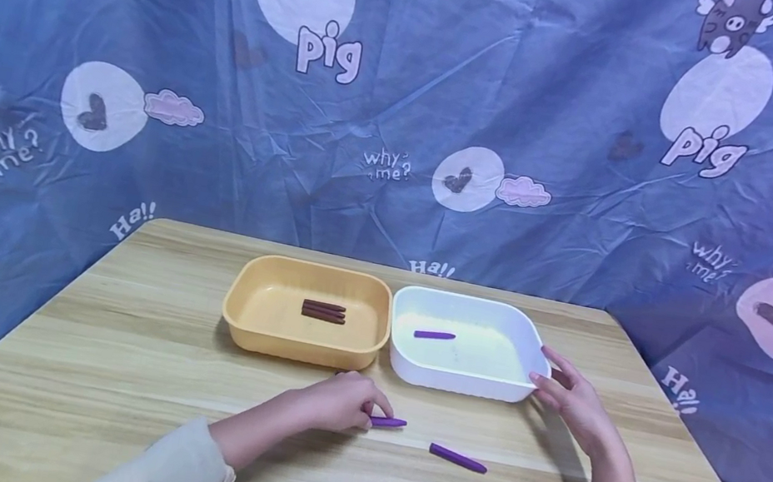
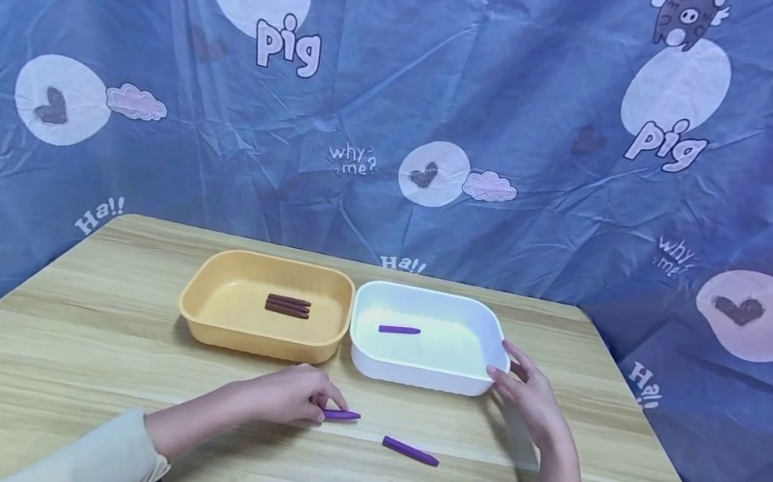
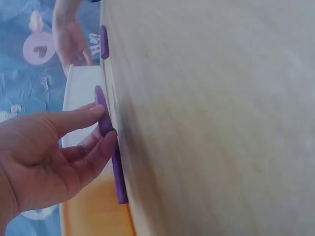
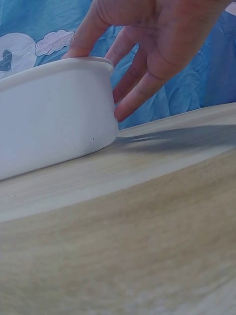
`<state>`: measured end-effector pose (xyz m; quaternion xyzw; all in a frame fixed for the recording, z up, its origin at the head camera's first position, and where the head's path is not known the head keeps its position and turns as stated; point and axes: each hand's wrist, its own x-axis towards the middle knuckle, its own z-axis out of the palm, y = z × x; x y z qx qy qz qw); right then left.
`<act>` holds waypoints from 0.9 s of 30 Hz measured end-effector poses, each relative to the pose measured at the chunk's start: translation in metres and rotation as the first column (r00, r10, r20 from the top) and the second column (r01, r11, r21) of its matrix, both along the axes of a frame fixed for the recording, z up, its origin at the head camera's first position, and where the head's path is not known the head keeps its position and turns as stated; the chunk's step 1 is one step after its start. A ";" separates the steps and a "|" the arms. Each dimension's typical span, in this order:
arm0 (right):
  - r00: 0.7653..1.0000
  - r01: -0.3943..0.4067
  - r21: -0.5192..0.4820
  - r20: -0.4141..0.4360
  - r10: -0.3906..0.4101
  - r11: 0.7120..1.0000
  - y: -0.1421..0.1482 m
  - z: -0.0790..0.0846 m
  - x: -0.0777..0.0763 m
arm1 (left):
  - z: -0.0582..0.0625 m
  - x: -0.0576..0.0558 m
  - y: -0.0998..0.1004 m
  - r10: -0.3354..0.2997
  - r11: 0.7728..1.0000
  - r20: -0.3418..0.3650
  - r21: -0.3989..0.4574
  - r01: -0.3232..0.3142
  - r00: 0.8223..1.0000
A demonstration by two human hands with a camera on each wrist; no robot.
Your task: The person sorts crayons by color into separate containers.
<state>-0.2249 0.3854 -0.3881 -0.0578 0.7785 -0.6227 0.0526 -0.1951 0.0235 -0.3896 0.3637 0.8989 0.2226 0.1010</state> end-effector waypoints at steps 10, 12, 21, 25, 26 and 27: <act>1.000 0.000 -0.005 -0.001 0.000 1.000 0.000 0.001 0.001 | -0.007 -0.006 -0.009 -0.061 0.996 0.027 0.062 0.059 0.998; 1.000 -0.003 -0.011 -0.001 0.002 1.000 0.000 0.000 0.001 | -0.008 -0.006 -0.012 -0.070 0.995 0.026 0.066 0.068 0.997; 1.000 -0.013 -0.022 -0.002 0.013 1.000 0.000 0.000 0.000 | -0.009 -0.008 -0.019 -0.108 0.990 0.027 0.093 0.105 0.994; 1.000 -0.010 -0.026 -0.002 0.010 1.000 0.000 0.000 0.000 | -0.009 -0.009 -0.019 -0.112 0.990 0.008 0.091 0.110 0.994; 1.000 -0.009 -0.027 -0.003 0.009 1.000 0.000 0.000 0.000 | -0.009 -0.009 -0.019 -0.112 0.990 0.003 0.090 0.111 0.994; 1.000 -0.009 -0.028 -0.003 0.009 1.000 0.000 0.000 0.000 | -0.009 -0.009 -0.019 -0.112 0.990 -0.002 0.089 0.112 0.994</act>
